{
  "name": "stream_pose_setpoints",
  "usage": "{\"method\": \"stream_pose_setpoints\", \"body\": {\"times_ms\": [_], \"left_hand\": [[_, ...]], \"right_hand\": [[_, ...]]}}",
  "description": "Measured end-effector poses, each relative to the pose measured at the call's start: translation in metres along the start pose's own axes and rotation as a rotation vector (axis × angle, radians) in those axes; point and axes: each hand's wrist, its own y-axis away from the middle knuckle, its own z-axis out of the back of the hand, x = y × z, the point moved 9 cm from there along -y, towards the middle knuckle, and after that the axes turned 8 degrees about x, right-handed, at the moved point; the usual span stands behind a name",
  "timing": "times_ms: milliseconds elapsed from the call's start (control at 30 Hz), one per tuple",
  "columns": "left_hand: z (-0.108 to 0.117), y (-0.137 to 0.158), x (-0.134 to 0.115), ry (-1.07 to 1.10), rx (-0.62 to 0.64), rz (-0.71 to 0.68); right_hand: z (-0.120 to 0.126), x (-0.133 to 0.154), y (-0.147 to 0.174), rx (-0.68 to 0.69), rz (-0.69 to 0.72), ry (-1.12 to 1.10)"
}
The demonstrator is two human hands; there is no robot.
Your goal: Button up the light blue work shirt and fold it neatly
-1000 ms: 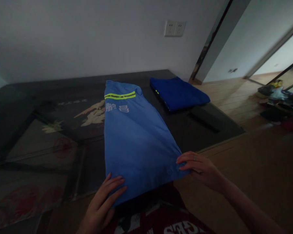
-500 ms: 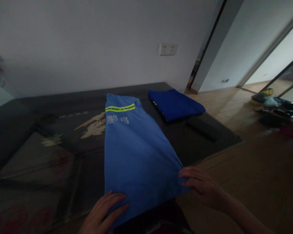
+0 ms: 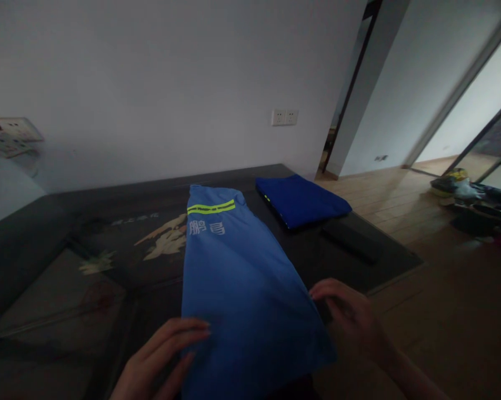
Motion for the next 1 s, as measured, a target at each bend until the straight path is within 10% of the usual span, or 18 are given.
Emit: {"method": "stream_pose_setpoints", "body": {"times_ms": [133,400,667,1000], "left_hand": [[0.015,-0.067,-0.012,0.012,-0.028,0.022],[-0.08,-0.104,-0.014,-0.342,0.289,0.044],[-0.096,-0.107,0.0,-0.422,0.279,-0.009],[-0.114,-0.098,0.017,-0.345,0.357,0.003]], "right_hand": [[0.0,-0.012,-0.056,0.051,-0.082,0.071],[-0.047,-0.073,-0.179,0.283,-0.368,0.524],[-0.082,-0.093,-0.186,0.303,-0.475,0.732],[-0.063,-0.126,-0.188,0.264,-0.449,0.55]]}}
